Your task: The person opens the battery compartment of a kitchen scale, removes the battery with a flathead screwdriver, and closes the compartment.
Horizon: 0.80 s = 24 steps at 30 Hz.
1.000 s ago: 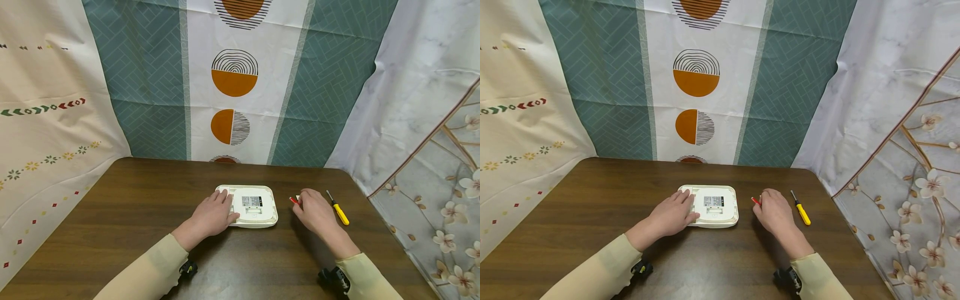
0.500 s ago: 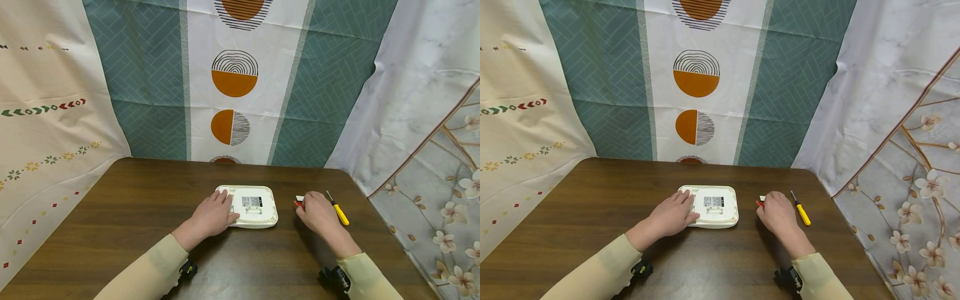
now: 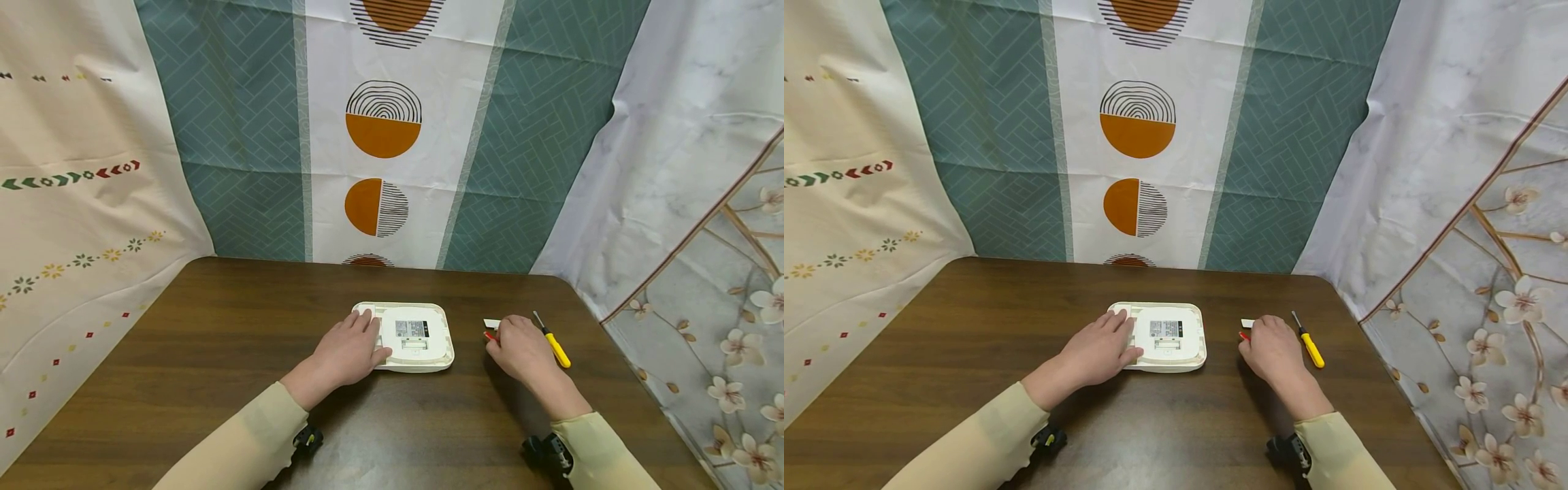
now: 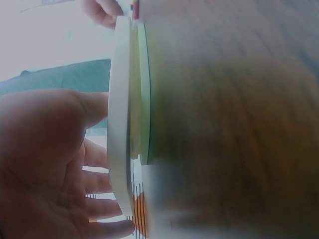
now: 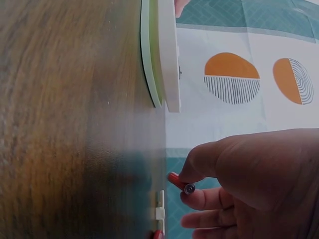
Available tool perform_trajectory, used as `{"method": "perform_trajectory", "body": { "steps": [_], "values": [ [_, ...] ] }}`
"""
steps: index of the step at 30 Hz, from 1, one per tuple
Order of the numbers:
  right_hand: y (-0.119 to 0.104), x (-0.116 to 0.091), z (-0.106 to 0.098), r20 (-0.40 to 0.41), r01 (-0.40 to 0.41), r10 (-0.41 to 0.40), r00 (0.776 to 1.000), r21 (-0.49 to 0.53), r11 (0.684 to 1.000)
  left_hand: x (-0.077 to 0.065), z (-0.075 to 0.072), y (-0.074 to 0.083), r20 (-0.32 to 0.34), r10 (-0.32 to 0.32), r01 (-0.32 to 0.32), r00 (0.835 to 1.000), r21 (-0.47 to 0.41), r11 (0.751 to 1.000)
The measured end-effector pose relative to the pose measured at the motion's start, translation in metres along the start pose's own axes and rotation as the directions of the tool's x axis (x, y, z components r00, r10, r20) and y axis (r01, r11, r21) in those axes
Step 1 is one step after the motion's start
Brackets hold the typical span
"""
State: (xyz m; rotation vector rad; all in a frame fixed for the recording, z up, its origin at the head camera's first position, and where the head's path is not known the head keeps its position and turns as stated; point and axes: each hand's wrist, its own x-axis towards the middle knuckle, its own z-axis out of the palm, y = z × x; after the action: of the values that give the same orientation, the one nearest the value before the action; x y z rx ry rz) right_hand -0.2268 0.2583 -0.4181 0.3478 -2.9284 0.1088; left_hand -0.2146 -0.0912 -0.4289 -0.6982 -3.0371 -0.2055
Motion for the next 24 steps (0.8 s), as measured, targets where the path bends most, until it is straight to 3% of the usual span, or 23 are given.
{"method": "perform_trajectory", "body": {
  "steps": [24],
  "values": [
    [0.0029, 0.0012, 0.0032, 0.073, -0.017, 0.019, 0.997, -0.031, 0.999, 0.0003, -0.0012, 0.0002, 0.009, -0.001, 0.001, 1.000, -0.004, 1.000]
  ]
}}
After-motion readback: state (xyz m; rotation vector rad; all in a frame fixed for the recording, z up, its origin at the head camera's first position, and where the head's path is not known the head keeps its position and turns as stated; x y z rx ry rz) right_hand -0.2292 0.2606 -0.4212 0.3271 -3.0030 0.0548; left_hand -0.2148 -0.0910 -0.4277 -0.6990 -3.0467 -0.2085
